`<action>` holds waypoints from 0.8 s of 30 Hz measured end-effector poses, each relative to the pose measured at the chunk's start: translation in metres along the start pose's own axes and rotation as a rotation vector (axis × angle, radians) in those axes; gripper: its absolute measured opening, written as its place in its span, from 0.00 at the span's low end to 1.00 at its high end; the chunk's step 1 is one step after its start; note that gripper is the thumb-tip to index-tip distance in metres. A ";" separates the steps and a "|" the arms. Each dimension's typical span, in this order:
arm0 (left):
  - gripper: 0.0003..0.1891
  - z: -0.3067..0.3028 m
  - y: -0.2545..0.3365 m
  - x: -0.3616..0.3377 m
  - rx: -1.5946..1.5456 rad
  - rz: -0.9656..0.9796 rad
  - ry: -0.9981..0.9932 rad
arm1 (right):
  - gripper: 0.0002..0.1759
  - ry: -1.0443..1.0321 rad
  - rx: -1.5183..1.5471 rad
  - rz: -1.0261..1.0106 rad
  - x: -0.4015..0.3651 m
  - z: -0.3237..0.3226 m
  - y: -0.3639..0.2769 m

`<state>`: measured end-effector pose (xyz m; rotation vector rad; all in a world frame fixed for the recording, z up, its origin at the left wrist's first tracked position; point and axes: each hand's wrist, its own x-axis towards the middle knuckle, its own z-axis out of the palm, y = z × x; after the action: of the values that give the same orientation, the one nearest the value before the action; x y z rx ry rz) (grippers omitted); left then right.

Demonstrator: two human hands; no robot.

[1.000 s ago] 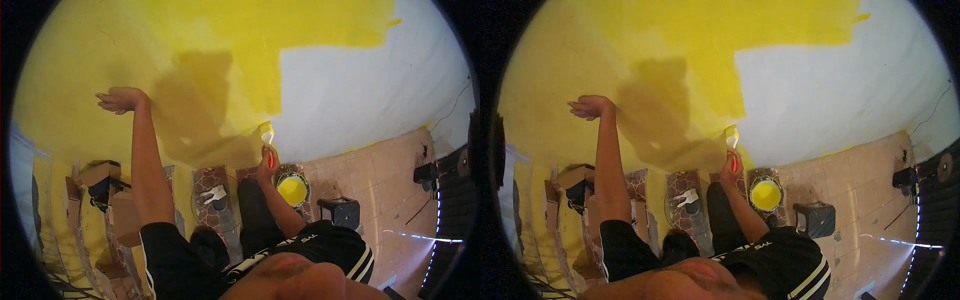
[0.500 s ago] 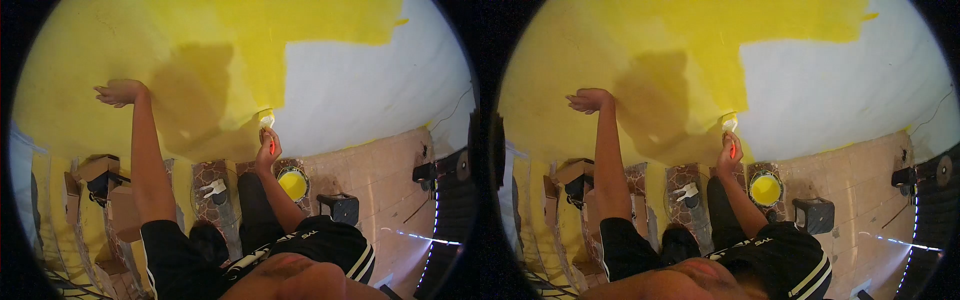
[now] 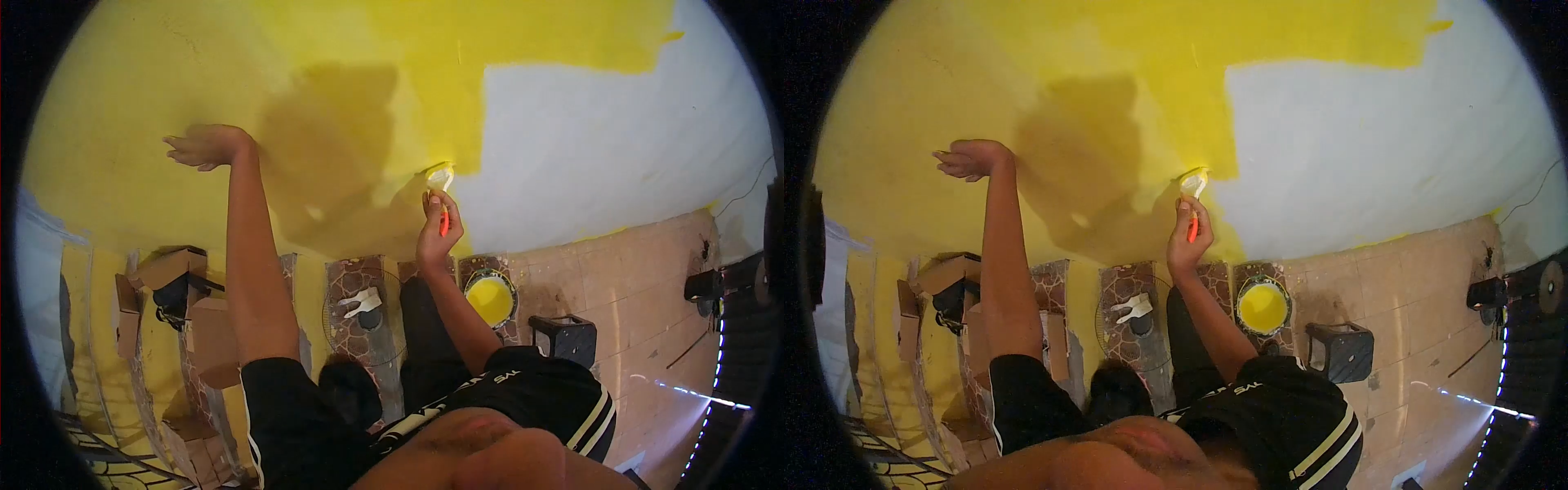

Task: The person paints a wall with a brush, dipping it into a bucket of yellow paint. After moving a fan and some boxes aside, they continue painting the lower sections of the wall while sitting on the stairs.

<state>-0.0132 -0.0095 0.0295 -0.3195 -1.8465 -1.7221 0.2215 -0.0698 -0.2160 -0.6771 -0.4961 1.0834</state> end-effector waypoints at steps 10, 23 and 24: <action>0.27 0.008 -0.009 0.007 0.089 0.014 -0.003 | 0.10 -0.069 0.085 -0.019 -0.009 0.001 -0.026; 0.27 -0.001 0.006 0.001 0.044 -0.038 0.018 | 0.12 0.081 0.076 0.033 -0.004 -0.040 0.019; 0.27 -0.001 0.003 0.001 0.048 -0.036 0.016 | 0.12 0.110 0.120 0.060 -0.004 -0.039 0.019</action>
<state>-0.0118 -0.0100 0.0329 -0.2538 -1.8903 -1.6963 0.2335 -0.0780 -0.2571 -0.6451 -0.3149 1.1161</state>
